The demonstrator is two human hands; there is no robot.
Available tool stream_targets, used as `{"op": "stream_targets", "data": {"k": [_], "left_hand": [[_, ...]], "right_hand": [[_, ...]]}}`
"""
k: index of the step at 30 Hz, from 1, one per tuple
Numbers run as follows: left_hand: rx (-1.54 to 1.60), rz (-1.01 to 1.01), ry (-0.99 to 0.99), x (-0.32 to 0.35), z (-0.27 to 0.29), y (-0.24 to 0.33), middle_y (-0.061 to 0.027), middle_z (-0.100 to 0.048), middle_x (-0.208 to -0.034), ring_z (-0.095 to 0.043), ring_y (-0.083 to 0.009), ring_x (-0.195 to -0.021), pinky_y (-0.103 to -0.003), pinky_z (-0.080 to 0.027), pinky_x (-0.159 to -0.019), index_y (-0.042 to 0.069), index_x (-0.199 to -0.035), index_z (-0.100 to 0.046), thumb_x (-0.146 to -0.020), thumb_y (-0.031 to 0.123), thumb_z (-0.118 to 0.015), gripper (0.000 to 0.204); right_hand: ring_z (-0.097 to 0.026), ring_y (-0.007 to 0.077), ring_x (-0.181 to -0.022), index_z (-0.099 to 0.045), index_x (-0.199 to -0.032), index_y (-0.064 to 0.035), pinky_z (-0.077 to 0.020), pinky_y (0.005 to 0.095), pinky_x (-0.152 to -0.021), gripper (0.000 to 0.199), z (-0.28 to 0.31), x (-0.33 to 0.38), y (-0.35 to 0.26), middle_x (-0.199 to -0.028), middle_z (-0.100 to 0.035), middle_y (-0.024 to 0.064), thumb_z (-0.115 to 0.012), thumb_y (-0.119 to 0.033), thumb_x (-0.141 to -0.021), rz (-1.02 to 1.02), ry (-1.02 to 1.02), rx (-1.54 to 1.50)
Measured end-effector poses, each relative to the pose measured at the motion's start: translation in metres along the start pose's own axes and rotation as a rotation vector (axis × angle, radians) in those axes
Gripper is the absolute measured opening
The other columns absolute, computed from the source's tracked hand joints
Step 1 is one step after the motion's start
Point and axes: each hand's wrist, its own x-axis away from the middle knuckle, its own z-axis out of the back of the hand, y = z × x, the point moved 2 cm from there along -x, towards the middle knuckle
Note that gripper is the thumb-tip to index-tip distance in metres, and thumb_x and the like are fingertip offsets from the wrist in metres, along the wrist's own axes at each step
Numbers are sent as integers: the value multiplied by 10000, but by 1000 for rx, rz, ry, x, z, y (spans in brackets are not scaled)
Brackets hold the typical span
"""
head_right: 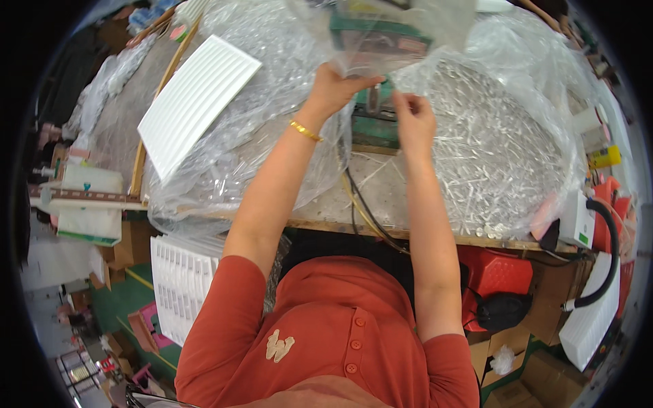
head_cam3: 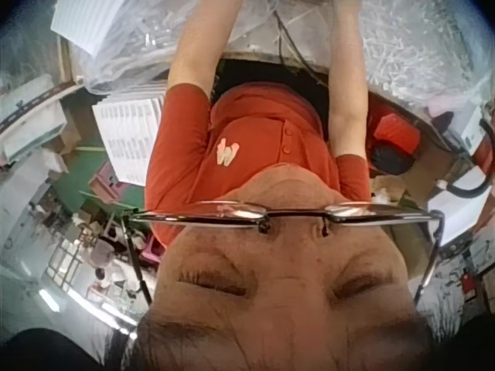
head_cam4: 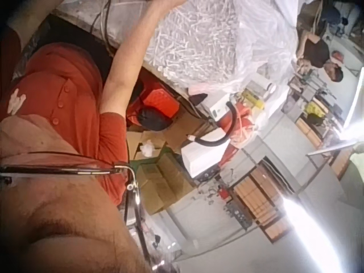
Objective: The person assembles plastic dropper tubes by connecting plastic tips to clear tubes, then places the assembled components into slots in white plastic trays.
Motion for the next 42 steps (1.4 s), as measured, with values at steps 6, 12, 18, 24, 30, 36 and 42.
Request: {"op": "stream_targets", "data": {"k": [6, 12, 18, 24, 30, 36, 42], "left_hand": [[189, 53, 59, 5, -1, -2, -31, -630, -795, -569, -92, -699, -246, -472, -640, -22, -876, -603, -635, 73, -738, 291], [-56, -92, 274, 15, 3, 9, -64, -635, -781, -589, -162, -706, -269, -465, -656, 1, -852, -612, -650, 74, -667, 222], [-1254, 226, -118, 64, 106, -43, -119, -600, -909, -574, -312, -834, -384, -468, -699, 94, -848, -612, -642, 93, -555, 213], [-1326, 142, -75, 69, 135, -65, -113, -599, -919, -571, -309, -847, -389, -466, -705, 98, -873, -616, -648, 76, -557, 234], [-862, 353, -316, 65, 116, -27, -83, -600, -781, -560, -179, -732, -290, -448, -661, 51, -847, -611, -656, 97, -641, 199], [-404, 181, -431, 70, 73, 23, -10, -589, -784, -522, -101, -790, -244, -409, -746, 19, -802, -599, -658, 114, -718, 209], [-352, 220, -692, 62, 60, 21, -10, -589, -766, -518, -105, -783, -237, -401, -733, 26, -785, -599, -659, 123, -720, 200]], "right_hand": [[-477, 85, -775, -516, -1130, 19, -387, 195, -635, 311, 9, 23, -17, -977, -556, 59, -498, -132, -859, -182, -42, -138], [-448, 48, -661, -536, -1123, 16, -359, 171, -573, 285, 17, 39, -29, -780, -535, 1, -500, -105, -867, -96, -146, -234], [-424, 28, -597, -568, -1092, -15, -332, 163, -520, 255, 46, 46, -24, -681, -486, -34, -511, -121, -867, -206, -177, -216], [-443, 48, -623, -600, -1047, -50, -347, 177, -545, 218, 35, 57, -11, -740, -516, -17, -530, -120, -853, -196, -176, -144], [-490, 111, -642, -642, -908, -51, -407, 236, -615, 141, 12, 74, -28, -732, -541, 31, -602, -65, -774, 86, -327, 165], [-509, 147, -619, -644, -811, -44, -413, 253, -573, 95, -1, 72, -45, -702, -537, 46, -645, -74, -721, 173, -360, 264], [-520, 205, -591, -644, -797, -75, -415, 298, -517, 105, 12, 58, -62, -666, -504, 52, -653, -76, -692, 742, -471, 550]]}}
